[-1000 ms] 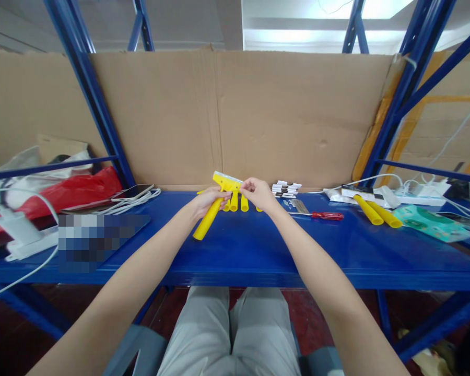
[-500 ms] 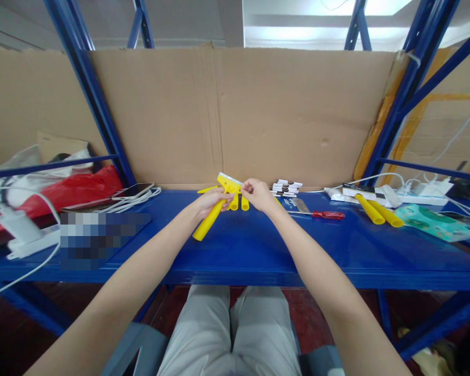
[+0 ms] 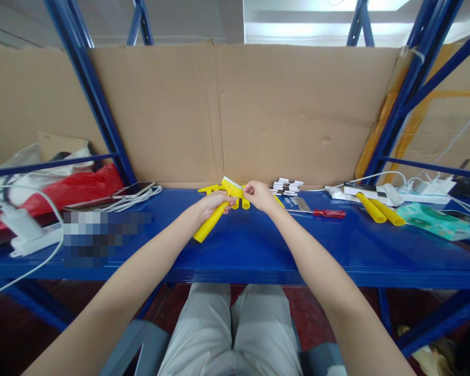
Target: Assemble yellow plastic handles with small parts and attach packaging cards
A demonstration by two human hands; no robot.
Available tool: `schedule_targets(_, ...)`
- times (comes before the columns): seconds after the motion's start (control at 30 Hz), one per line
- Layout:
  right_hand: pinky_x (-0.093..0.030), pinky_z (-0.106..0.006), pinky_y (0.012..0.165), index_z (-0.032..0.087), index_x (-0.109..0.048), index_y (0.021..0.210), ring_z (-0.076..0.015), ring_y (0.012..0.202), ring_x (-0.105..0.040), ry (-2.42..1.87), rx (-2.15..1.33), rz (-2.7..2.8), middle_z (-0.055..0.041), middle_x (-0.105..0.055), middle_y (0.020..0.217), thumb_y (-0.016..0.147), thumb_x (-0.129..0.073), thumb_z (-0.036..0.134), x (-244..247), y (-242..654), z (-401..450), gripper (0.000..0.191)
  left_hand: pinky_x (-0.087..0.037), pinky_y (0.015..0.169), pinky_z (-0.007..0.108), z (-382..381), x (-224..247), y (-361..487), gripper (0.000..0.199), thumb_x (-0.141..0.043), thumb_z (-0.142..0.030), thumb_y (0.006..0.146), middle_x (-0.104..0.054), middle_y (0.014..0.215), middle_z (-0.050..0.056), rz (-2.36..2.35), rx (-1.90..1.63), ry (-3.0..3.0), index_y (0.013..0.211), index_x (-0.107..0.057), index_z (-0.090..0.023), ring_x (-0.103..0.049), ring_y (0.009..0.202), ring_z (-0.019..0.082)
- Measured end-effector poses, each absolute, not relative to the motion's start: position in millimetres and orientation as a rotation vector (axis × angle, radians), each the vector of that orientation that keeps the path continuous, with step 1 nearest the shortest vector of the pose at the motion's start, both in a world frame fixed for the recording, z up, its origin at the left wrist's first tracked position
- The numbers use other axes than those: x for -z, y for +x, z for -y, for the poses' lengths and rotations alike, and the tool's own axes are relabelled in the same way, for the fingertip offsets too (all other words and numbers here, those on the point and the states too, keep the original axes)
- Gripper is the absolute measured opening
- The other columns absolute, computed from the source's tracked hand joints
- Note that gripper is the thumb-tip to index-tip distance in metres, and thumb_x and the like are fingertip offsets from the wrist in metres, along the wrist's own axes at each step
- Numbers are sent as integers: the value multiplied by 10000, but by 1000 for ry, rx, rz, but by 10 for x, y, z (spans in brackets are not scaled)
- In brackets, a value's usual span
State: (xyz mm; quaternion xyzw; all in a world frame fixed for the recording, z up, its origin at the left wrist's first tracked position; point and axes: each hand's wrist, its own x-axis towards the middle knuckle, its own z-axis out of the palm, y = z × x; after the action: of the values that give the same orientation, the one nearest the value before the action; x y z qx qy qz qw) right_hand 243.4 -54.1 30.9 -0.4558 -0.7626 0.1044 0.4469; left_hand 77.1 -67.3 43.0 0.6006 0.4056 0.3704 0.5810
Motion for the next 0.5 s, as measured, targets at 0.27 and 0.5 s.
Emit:
schedule_targets(0.27,-464,-233,578,184,-582,681,-118,567,-559,-1133,-228,1921,23,-584,581,637,-575,92,-299,2438,540,102,-298,376,168,632,-398,780,201,-521,6,777,-471,475,-45,-960,-860,1379,657,-483,-151,-398,357,45)
schedule_targets(0.5,-466,-233,581,174,-604,678,-120,562,-569,-1150,-276,1949,22,-587,561,628,-564,77,-332,2433,577,117,-288,359,163,649,-400,799,221,-503,20,790,-466,472,-51,-983,-894,1366,651,-477,-150,-397,343,41)
